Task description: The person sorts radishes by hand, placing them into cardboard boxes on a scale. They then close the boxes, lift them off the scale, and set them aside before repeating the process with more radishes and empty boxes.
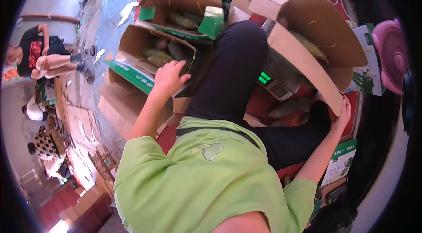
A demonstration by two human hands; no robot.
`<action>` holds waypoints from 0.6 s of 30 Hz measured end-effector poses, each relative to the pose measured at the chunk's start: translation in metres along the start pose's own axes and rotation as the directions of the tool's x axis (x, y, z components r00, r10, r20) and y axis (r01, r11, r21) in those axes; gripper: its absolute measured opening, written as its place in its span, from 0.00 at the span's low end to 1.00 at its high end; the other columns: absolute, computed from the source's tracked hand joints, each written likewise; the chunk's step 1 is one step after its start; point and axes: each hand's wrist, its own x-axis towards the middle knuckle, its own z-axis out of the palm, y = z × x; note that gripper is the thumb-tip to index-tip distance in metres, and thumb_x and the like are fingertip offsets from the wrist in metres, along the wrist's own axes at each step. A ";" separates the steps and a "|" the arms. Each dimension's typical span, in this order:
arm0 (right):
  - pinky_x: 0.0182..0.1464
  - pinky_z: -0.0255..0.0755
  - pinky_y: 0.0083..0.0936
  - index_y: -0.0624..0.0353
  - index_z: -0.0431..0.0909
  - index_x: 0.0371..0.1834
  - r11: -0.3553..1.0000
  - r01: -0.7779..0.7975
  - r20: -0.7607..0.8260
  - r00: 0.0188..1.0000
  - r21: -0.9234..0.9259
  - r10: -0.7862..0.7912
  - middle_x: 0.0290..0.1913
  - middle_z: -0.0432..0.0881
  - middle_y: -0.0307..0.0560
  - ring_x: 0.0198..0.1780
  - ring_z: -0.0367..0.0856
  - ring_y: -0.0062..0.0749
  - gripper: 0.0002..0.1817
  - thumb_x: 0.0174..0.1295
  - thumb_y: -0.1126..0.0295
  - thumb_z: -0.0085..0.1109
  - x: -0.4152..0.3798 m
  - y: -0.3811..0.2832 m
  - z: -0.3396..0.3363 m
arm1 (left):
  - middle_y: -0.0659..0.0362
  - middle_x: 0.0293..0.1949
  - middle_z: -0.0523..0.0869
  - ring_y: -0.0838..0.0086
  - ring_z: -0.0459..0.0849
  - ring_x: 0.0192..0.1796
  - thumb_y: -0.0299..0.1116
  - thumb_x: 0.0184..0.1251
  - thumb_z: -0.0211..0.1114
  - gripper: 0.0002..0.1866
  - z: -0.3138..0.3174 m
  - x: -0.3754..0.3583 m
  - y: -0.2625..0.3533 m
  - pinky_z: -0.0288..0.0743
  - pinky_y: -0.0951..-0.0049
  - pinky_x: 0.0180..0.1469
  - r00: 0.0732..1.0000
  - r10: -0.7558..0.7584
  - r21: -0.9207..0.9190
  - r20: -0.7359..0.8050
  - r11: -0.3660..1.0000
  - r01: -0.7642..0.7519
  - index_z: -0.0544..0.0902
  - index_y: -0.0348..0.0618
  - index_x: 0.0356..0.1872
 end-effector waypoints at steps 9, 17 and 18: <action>0.47 0.76 0.24 0.60 0.74 0.52 0.999 -0.025 -0.021 0.999 0.024 0.026 0.46 0.81 0.43 0.46 0.81 0.27 0.16 0.67 0.62 0.53 0.001 0.005 0.000 | 0.48 0.42 0.83 0.56 0.82 0.46 0.50 0.55 0.66 0.23 0.013 0.010 0.014 0.75 0.59 0.47 0.926 -0.139 0.173 0.350 0.981 0.082 0.81 0.42 0.43; 0.47 0.76 0.23 0.63 0.74 0.51 0.992 -0.087 0.029 0.996 0.094 0.084 0.46 0.81 0.44 0.45 0.81 0.26 0.16 0.67 0.62 0.53 -0.005 -0.009 0.011 | 0.52 0.43 0.83 0.58 0.81 0.45 0.39 0.54 0.68 0.21 -0.030 -0.020 -0.049 0.74 0.61 0.48 0.956 -0.139 -0.076 -0.258 0.989 0.124 0.79 0.44 0.48; 0.46 0.76 0.24 0.63 0.74 0.50 0.990 -0.083 0.049 0.996 0.116 0.078 0.46 0.81 0.44 0.45 0.81 0.26 0.16 0.67 0.62 0.53 -0.006 -0.011 0.012 | 0.52 0.44 0.83 0.58 0.81 0.46 0.38 0.54 0.69 0.21 -0.034 -0.025 -0.065 0.74 0.62 0.49 0.923 -0.104 -0.018 -0.372 0.994 0.105 0.79 0.44 0.49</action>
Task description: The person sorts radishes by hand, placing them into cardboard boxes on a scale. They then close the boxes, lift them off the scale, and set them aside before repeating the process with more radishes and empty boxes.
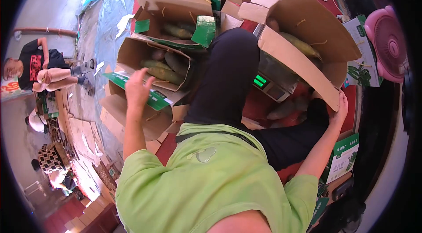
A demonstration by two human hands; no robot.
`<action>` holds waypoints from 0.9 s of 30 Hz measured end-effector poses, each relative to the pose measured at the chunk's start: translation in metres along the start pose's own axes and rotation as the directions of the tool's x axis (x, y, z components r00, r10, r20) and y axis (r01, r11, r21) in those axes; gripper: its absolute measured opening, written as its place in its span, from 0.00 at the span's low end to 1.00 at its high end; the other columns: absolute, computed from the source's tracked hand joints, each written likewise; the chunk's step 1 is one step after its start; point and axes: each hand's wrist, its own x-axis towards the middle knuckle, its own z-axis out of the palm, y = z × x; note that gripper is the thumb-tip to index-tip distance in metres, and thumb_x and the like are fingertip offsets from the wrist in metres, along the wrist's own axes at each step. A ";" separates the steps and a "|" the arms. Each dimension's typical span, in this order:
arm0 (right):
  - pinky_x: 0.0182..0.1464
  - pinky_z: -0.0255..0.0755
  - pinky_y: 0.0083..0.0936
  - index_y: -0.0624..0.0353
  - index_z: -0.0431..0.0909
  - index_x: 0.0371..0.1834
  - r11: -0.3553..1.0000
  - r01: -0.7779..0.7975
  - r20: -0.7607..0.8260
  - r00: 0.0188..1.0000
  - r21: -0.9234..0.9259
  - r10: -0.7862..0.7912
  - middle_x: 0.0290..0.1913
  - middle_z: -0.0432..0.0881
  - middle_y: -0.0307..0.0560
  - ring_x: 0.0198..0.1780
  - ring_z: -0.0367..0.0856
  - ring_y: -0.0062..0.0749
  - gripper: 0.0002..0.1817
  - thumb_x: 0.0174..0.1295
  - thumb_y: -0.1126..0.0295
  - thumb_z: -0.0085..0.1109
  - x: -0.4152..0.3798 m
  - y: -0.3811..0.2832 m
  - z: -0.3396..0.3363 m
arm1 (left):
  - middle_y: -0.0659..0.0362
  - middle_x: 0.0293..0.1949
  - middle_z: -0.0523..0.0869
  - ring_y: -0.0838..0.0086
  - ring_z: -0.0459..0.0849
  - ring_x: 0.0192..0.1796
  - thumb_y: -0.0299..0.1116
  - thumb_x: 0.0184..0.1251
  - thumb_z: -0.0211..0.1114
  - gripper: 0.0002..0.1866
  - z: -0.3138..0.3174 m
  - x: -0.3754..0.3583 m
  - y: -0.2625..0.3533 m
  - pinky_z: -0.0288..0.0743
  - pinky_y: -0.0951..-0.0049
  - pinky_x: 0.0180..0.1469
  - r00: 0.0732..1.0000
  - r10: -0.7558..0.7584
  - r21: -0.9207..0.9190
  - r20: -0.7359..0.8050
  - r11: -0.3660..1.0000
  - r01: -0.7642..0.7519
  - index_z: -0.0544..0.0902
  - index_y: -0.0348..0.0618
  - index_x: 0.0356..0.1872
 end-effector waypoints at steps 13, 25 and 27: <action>0.38 0.73 0.17 0.65 0.74 0.47 0.950 0.068 -0.047 0.995 -0.304 -0.086 0.39 0.80 0.44 0.37 0.79 0.22 0.18 0.60 0.63 0.64 0.051 -0.013 -0.006 | 0.51 0.45 0.83 0.65 0.82 0.49 0.32 0.58 0.66 0.18 0.000 0.118 0.143 0.73 0.72 0.50 0.985 0.153 -0.709 -0.085 0.685 -0.168 0.79 0.39 0.50; 0.37 0.71 0.26 0.72 0.79 0.41 0.577 -0.066 0.069 0.976 -0.814 0.209 0.35 0.82 0.50 0.34 0.79 0.28 0.25 0.59 0.54 0.62 0.140 -0.015 -0.036 | 0.50 0.40 0.86 0.57 0.85 0.42 0.49 0.58 0.59 0.22 0.131 0.250 0.319 0.79 0.61 0.44 0.654 0.571 -0.137 0.496 0.795 -0.591 0.85 0.38 0.38; 0.42 0.71 0.27 0.74 0.78 0.43 0.530 0.030 0.147 0.973 -0.847 0.180 0.39 0.82 0.53 0.38 0.79 0.31 0.25 0.60 0.56 0.61 0.140 -0.019 -0.026 | 0.57 0.46 0.86 0.67 0.84 0.48 0.47 0.47 0.73 0.22 0.106 0.227 0.336 0.79 0.66 0.46 0.831 0.244 -0.133 0.500 0.970 -0.205 0.86 0.49 0.44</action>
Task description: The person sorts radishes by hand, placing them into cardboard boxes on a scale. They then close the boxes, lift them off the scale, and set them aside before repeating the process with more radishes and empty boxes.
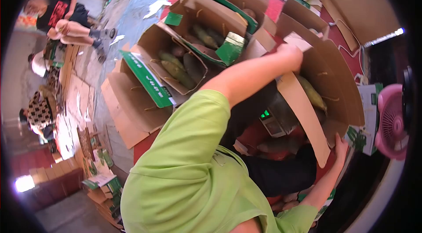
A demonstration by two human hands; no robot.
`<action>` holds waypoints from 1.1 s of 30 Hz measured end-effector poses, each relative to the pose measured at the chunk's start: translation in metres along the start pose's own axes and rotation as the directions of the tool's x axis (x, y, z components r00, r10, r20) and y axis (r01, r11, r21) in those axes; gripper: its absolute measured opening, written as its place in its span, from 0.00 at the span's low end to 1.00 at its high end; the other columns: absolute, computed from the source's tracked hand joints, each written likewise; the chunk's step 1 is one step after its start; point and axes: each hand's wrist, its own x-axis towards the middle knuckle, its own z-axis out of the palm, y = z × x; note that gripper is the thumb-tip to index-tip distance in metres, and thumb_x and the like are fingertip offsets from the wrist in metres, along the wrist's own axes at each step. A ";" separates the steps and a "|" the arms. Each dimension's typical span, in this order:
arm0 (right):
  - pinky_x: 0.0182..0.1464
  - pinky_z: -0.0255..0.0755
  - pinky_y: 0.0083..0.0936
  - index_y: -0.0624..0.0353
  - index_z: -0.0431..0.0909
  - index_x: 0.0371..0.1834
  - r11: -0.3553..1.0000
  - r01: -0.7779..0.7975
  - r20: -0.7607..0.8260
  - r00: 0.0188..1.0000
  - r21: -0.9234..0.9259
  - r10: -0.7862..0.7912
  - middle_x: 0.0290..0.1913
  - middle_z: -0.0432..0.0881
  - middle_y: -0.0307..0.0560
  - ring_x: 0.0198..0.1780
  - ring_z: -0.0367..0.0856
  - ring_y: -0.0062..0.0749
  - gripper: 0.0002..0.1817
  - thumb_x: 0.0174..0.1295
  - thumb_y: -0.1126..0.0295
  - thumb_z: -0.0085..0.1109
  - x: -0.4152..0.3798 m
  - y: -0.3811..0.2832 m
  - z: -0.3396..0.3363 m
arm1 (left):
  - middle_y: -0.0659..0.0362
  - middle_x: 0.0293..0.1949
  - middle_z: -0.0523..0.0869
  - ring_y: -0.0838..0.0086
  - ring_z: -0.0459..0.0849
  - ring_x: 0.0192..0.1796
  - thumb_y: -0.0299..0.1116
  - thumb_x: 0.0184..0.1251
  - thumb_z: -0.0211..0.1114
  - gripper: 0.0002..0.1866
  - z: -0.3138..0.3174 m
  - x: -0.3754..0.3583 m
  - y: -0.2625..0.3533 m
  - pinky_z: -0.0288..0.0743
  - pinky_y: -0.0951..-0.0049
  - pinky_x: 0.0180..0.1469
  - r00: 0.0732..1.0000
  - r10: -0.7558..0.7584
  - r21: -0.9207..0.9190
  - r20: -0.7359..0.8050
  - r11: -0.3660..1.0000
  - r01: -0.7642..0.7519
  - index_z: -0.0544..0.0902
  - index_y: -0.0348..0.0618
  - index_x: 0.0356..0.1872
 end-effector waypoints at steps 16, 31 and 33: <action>0.33 0.66 0.34 0.73 0.77 0.29 0.930 0.264 -0.081 0.953 -0.256 -0.293 0.26 0.81 0.54 0.29 0.77 0.35 0.16 0.59 0.65 0.53 -0.021 -0.072 -0.043 | 0.53 0.47 0.85 0.65 0.83 0.52 0.37 0.55 0.61 0.15 -0.029 -0.031 -0.040 0.76 0.69 0.50 0.995 -0.071 -0.203 -0.065 0.978 0.056 0.86 0.47 0.43; 0.29 0.61 0.24 0.65 0.73 0.26 0.535 0.822 -0.092 0.528 -0.195 -0.844 0.23 0.71 0.34 0.26 0.64 0.18 0.11 0.60 0.67 0.50 -0.149 -0.381 -0.046 | 0.55 0.30 0.83 0.60 0.83 0.40 0.29 0.54 0.58 0.13 -0.191 -0.177 -0.226 0.78 0.65 0.40 0.881 0.155 0.162 -0.447 0.983 -0.091 0.85 0.47 0.40; 0.34 0.64 0.23 0.65 0.76 0.31 0.344 0.876 -0.023 0.357 -0.337 -0.934 0.27 0.75 0.37 0.30 0.69 0.20 0.13 0.61 0.65 0.50 -0.184 -0.427 -0.044 | 0.55 0.31 0.83 0.60 0.82 0.38 0.32 0.55 0.58 0.14 -0.209 -0.223 -0.253 0.76 0.65 0.40 0.743 0.511 0.635 -0.433 0.758 -0.151 0.84 0.48 0.43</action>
